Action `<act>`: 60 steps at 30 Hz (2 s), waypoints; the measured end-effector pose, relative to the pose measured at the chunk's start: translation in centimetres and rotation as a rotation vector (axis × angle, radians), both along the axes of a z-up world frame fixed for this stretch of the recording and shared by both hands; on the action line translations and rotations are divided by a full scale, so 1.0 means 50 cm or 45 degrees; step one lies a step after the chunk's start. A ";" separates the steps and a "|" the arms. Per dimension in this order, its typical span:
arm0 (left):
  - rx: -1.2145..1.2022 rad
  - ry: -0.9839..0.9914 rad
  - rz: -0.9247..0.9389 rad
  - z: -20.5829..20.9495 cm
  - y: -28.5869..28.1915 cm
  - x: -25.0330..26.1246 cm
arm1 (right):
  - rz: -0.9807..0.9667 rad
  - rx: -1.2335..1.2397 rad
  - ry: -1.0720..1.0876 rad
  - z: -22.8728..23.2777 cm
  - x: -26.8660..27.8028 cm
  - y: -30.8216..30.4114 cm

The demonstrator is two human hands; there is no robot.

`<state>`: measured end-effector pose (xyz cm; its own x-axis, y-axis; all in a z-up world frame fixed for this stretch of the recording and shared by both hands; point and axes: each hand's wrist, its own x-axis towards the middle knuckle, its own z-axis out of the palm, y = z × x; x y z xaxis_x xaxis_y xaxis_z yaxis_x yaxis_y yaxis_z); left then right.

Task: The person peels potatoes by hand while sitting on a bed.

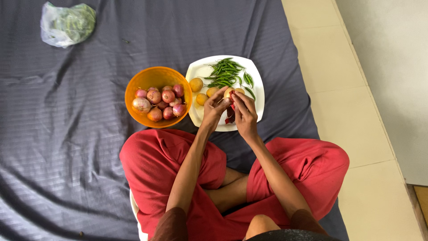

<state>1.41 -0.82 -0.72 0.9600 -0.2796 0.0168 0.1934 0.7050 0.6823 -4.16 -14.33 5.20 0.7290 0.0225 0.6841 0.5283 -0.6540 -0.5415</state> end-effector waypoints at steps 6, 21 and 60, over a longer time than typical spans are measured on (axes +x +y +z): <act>0.279 -0.045 0.067 -0.010 -0.001 0.038 | -0.055 0.132 0.054 -0.016 0.048 0.012; 0.339 -0.107 0.213 -0.023 0.015 0.048 | 0.089 -0.027 0.006 -0.019 0.034 0.013; 0.095 -0.057 0.001 -0.043 0.023 0.018 | 0.010 -0.016 -0.069 -0.015 0.023 -0.003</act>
<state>2.31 0.32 -2.87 0.9589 -0.2812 0.0385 0.1615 0.6519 0.7409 -3.03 -14.50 4.43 0.6908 0.0370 0.7221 0.5619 -0.6560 -0.5039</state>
